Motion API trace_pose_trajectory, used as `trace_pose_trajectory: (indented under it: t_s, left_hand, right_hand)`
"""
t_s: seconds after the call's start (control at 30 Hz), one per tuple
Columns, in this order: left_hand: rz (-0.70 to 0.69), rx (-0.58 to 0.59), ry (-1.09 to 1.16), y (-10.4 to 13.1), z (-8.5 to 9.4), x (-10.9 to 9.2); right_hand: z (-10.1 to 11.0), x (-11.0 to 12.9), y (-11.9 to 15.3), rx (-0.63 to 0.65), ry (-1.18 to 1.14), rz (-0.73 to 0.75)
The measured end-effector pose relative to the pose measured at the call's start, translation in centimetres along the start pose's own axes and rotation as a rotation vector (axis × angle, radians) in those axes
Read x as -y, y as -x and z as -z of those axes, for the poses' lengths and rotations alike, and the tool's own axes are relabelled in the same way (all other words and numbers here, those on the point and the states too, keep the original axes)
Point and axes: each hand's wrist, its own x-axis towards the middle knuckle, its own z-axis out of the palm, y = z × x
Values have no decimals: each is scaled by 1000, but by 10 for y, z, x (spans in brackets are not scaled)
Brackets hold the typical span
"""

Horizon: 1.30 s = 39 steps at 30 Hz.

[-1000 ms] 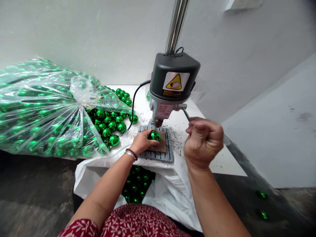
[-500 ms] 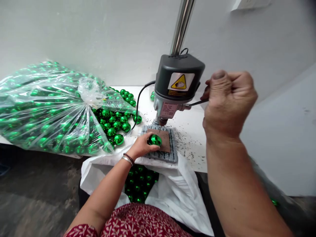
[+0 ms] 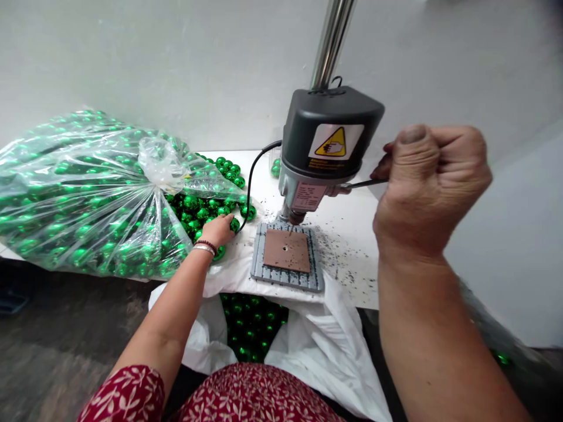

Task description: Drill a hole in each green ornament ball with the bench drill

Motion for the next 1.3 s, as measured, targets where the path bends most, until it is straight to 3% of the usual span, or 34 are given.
trace_pose_trajectory:
  t_s: [0.23,0.47,0.53,0.6,0.73,0.87,0.97,1.1,1.3]
  left_hand:
    - [-109,13,-100,-3,-2,6]
    - [-57,-96,49,10,1,12]
    - [-47,-162,245,17,6,12]
    - [-58,-165,594,25,9,9]
    - [-103,85,1308,36,2,-3]
    - [-107,308,1562,36,-18,-25]
    - [-52,360,1556,33,-27,-44]
    - [13,352,1389,30,-28,-68]
    - [-41,278,1131,29,-23,-86]
  right_hand:
    - [0,-1,2,-8,-15,22]
    - [0,-1,5,-10,-22,46]
    - [0,-1,5,-10,-17,48]
    - [1,-1,5,-6,-8,46]
    - [2,-1,7,-3,12,30]
    - [2,-2,9,-30,-7,29]
    - [1,-2,11,-26,-11,27]
    - [2,0,12,-7,-42,22]
    - [3,2,12,36,-66,14]
